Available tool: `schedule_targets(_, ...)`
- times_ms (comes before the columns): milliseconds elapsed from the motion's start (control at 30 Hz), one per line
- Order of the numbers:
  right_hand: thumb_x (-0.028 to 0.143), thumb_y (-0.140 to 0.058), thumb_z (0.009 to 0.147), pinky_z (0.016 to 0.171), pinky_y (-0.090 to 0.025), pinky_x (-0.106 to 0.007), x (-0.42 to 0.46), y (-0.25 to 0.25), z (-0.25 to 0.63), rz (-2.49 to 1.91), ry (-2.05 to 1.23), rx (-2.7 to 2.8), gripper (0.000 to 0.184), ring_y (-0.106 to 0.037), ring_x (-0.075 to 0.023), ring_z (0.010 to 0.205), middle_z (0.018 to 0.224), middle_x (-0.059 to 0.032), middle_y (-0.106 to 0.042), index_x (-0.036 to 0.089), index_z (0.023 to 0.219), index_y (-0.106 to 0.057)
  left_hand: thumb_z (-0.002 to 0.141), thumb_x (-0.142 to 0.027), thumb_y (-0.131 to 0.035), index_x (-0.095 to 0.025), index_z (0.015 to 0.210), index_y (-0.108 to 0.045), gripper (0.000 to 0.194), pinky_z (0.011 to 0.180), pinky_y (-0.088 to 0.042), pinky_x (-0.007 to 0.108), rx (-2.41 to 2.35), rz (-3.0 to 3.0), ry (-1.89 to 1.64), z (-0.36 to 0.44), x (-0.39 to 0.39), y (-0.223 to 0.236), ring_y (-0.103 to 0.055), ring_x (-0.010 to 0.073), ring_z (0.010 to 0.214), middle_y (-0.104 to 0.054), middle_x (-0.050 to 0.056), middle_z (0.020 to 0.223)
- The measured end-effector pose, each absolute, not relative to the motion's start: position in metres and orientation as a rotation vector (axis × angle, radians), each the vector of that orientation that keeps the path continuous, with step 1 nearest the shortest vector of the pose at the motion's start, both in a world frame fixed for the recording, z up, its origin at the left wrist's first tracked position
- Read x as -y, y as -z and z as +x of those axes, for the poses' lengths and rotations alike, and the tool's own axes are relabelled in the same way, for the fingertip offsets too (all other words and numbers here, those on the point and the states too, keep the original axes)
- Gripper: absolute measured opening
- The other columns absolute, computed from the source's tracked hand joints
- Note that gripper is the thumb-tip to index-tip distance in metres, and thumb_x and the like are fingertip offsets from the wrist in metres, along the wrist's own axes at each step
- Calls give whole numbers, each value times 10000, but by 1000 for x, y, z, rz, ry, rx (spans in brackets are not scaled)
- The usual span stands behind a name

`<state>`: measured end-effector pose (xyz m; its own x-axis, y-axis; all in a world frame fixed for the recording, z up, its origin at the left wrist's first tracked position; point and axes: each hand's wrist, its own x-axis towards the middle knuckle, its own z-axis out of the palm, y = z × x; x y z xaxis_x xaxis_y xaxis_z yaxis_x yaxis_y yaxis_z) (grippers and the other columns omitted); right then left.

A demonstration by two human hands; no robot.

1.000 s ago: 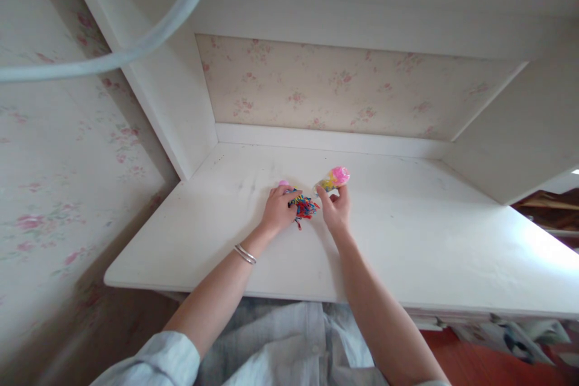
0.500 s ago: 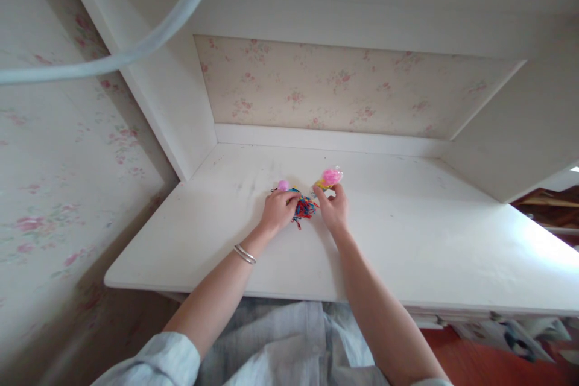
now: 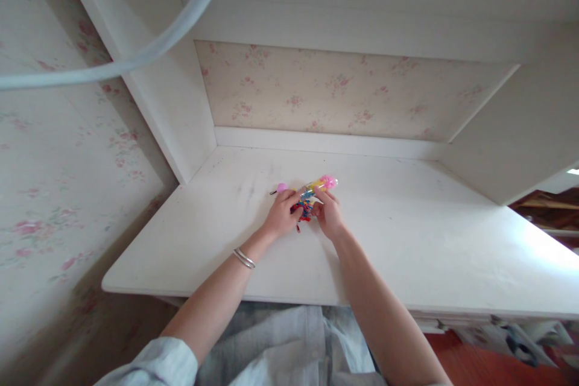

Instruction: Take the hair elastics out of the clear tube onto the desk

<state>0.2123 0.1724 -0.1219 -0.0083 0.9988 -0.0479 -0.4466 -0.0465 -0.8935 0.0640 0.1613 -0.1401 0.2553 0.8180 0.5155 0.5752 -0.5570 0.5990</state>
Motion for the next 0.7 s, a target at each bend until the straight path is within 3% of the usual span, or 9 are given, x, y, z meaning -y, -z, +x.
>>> schedule_targets(133,409,-736,690,373,-294,-208,-170,119,212,-829,-1478,837,277,-321,-48,383,566,63,-535,202,812,-598,770,-127,-573,-225,1426,-361,696,1045,-364,374,-1239,2221,-1154,65,-163,144,-454,210,1126,-509,78,1168)
schedule_targets(333,396,-701,724,384,-252,-210,-167,119,211,-811,-1529,978,239,-280,-60,381,441,85,-382,195,758,-576,740,-89,-562,-239,1335,-480,620,1037,-379,369,-1194,2137,-1154,65,-166,142,-455,204,1124,-480,68,1161)
schedule_targets(567,443,-692,720,403,-264,-230,-164,123,209,-870,-1511,1135,281,-280,-79,383,403,77,-360,206,687,-544,726,-96,-574,-216,1325,-472,620,1064,-350,427,-1160,2071,-1116,67,-163,139,-439,222,1163,-489,84,1195)
schedule_targets(700,435,-700,722,411,-264,-235,-166,125,210,-859,-1494,1129,330,-286,-79,394,408,70,-361,204,608,-494,734,-99,-584,-199,1293,-505,573,1051,-363,396,-1146,2105,-1102,67,-163,136,-450,219,1150,-527,80,1163)
